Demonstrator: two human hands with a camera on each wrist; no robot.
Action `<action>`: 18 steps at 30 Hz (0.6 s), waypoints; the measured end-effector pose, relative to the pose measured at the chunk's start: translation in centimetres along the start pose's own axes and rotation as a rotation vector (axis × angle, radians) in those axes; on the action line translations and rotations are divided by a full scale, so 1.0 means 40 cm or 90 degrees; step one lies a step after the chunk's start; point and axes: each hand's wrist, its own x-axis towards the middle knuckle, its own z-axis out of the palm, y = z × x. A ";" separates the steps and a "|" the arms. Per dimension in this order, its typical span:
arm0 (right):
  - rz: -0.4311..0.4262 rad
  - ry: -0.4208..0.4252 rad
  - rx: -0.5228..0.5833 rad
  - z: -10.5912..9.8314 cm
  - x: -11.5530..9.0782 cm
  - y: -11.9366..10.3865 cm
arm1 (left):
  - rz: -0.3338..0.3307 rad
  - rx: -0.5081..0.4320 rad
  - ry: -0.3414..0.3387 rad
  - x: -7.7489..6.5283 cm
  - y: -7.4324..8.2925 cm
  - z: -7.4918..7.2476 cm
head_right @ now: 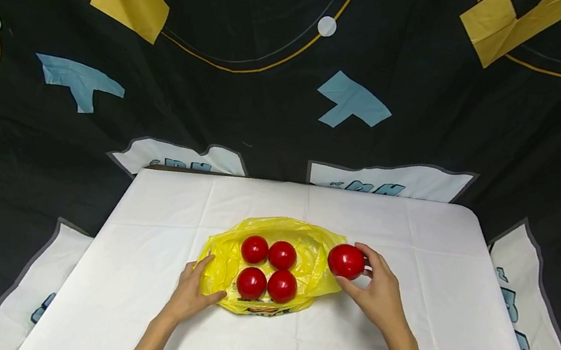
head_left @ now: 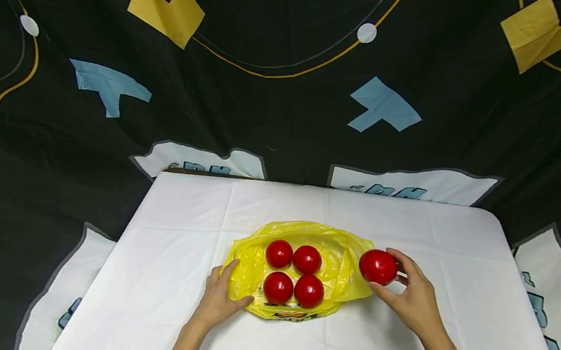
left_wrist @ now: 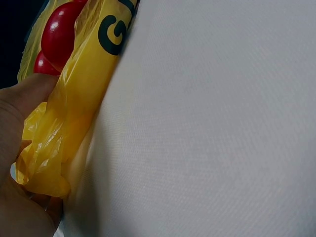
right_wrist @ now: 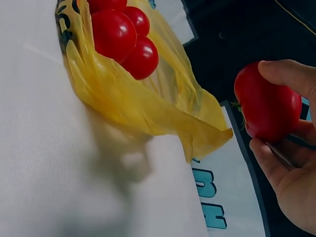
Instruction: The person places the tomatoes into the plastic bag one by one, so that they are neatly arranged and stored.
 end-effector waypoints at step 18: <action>-0.032 -0.056 0.015 0.068 0.016 -0.011 | -0.010 -0.002 -0.005 0.003 0.003 0.000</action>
